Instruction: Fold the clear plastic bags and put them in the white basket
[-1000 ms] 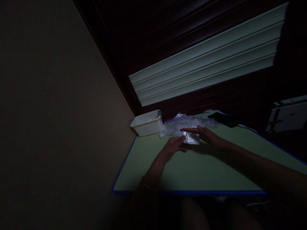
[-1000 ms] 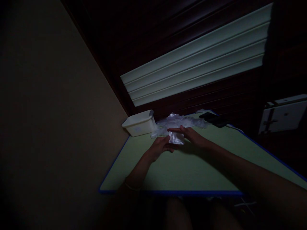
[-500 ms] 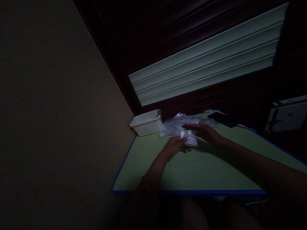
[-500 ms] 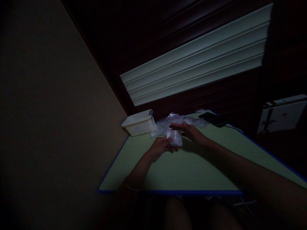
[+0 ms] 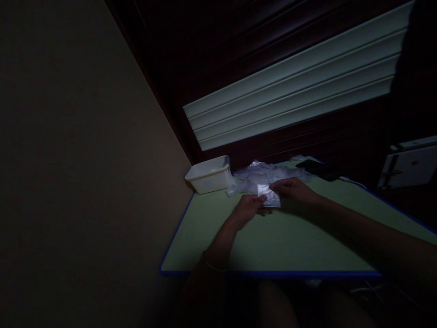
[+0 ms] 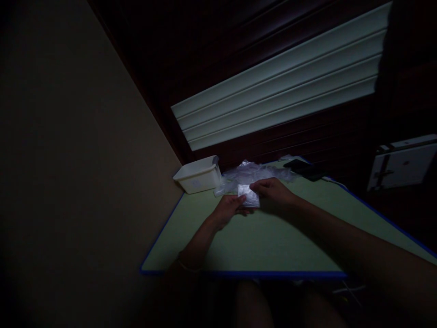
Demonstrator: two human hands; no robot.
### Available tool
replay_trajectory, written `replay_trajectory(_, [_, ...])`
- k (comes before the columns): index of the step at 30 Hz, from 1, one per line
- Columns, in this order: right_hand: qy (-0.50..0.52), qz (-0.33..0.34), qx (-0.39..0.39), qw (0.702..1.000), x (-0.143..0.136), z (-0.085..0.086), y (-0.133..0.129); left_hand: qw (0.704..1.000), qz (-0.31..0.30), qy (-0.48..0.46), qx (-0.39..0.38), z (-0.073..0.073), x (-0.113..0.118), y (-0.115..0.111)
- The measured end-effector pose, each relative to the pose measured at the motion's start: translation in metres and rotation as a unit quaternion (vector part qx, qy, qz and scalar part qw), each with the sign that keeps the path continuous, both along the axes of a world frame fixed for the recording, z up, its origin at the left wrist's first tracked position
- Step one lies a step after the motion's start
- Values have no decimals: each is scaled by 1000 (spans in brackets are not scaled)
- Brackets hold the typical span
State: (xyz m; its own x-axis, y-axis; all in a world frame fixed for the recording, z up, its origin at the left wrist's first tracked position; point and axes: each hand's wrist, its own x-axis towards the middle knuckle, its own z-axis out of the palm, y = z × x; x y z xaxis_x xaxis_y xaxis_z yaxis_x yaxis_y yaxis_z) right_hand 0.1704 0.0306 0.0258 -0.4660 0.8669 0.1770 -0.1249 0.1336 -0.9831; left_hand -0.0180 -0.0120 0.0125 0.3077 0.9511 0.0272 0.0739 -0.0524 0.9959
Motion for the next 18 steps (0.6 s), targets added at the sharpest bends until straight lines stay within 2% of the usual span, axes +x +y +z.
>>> replay_trajectory(5, [33,-62,-1,997,3,1,10,1000,9,-1,0,2,-1,2])
replay_trajectory(8, [26,-58,-27,998,4,3,10,1000,13,12,13,1,-2,2])
replay_trajectory(10, [-10,-48,-17,999,6,6,9,995,34,70,63,0,-4,1])
replay_trajectory(12, [-43,-65,19,997,7,7,9,970,78,171,153,0,-6,-1])
replay_trajectory(14, [-54,-116,34,991,9,7,11,928,120,259,240,2,-9,-4])
replay_trajectory(16, [-58,-141,3,988,9,5,13,897,140,297,296,5,-11,-6])
replay_trajectory(18, [-66,-104,-46,991,7,3,13,873,150,322,333,7,-13,-7])
